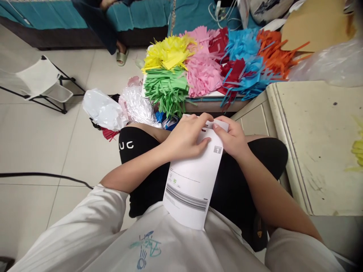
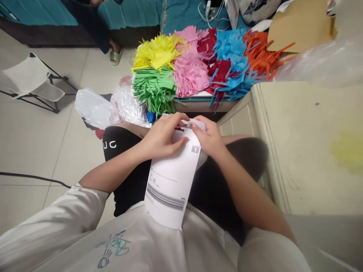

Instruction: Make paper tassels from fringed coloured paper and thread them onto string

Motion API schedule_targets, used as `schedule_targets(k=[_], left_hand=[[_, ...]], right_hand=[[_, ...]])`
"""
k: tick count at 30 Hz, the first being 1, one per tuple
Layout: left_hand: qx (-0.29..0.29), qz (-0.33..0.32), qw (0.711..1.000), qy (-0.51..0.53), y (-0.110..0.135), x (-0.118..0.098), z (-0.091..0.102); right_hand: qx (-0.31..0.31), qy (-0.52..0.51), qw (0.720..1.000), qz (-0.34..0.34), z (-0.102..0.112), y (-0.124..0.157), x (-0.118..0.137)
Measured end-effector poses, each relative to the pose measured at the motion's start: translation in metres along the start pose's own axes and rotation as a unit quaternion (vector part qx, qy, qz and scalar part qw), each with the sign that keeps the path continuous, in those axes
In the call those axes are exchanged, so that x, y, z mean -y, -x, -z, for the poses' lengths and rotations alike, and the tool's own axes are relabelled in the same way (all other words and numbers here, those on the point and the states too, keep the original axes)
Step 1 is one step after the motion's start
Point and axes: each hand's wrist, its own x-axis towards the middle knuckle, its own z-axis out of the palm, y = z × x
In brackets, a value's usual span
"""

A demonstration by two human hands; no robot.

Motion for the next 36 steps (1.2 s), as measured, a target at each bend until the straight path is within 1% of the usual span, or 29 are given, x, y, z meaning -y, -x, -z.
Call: schedule_targets(k=[3,6,8,10,11,12,13,14,17,19,22,24,25,27,29,31,33,34,36], left_hand=[[0.044,0.025,0.999,0.02,-0.006,-0.001,0.01],[0.091,0.03,0.993,0.07,-0.015,0.008,0.022],[0.139,0.028,0.98,0.143,-0.021,0.016,0.026],[0.188,0.032,0.956,0.224,-0.024,0.024,0.027],[0.2,0.033,0.947,0.25,-0.024,0.026,0.026],[0.199,0.034,0.943,0.262,-0.023,0.028,0.025],[0.185,0.034,0.947,0.26,-0.021,0.029,0.024],[0.157,0.033,0.956,0.245,-0.018,0.029,0.022],[0.03,0.03,0.985,0.167,-0.005,0.034,0.02],[-0.038,0.023,0.992,0.121,0.003,0.04,0.02],[-0.077,0.005,0.995,0.058,0.013,0.052,0.016],[-0.1,0.014,0.994,0.04,0.017,0.059,0.01],[-0.108,0.029,0.992,0.053,0.018,0.062,0.005],[-0.102,0.072,0.983,0.131,0.019,0.067,-0.006],[-0.079,0.119,0.96,0.241,0.019,0.071,-0.017],[-0.066,0.16,0.929,0.328,0.019,0.075,-0.025],[-0.062,0.189,0.904,0.378,0.018,0.076,-0.028],[-0.059,0.198,0.897,0.391,0.017,0.075,-0.028],[-0.052,0.206,0.892,0.398,0.015,0.07,-0.023]], right_hand=[[0.004,0.013,1.0,0.012,-0.001,0.0,-0.001],[0.016,0.031,0.999,0.03,-0.003,0.001,0.001],[0.032,0.037,0.998,0.036,-0.005,0.003,0.004],[0.053,0.042,0.997,0.038,-0.006,0.004,0.006],[0.062,0.044,0.996,0.036,-0.007,0.005,0.006],[0.071,0.044,0.996,0.032,-0.007,0.005,0.006],[0.075,0.046,0.996,0.027,-0.008,0.005,0.006],[0.073,0.048,0.996,0.022,-0.008,0.005,0.005],[0.038,0.061,0.997,0.015,-0.005,0.004,0.0],[0.01,0.064,0.998,0.015,-0.003,0.003,-0.003],[-0.002,0.057,0.998,0.02,0.0,0.002,-0.006],[-0.002,0.054,0.998,0.034,0.001,0.002,-0.007],[-0.003,0.053,0.998,0.041,0.001,0.002,-0.007],[-0.004,0.052,0.997,0.05,0.002,0.003,-0.007],[0.0,0.057,0.997,0.057,0.003,0.003,-0.007],[0.013,0.067,0.995,0.068,0.004,0.003,-0.006],[0.031,0.074,0.993,0.087,0.005,0.002,-0.005],[0.039,0.074,0.992,0.096,0.005,0.002,-0.005],[0.058,0.074,0.989,0.113,0.006,0.002,-0.004]])
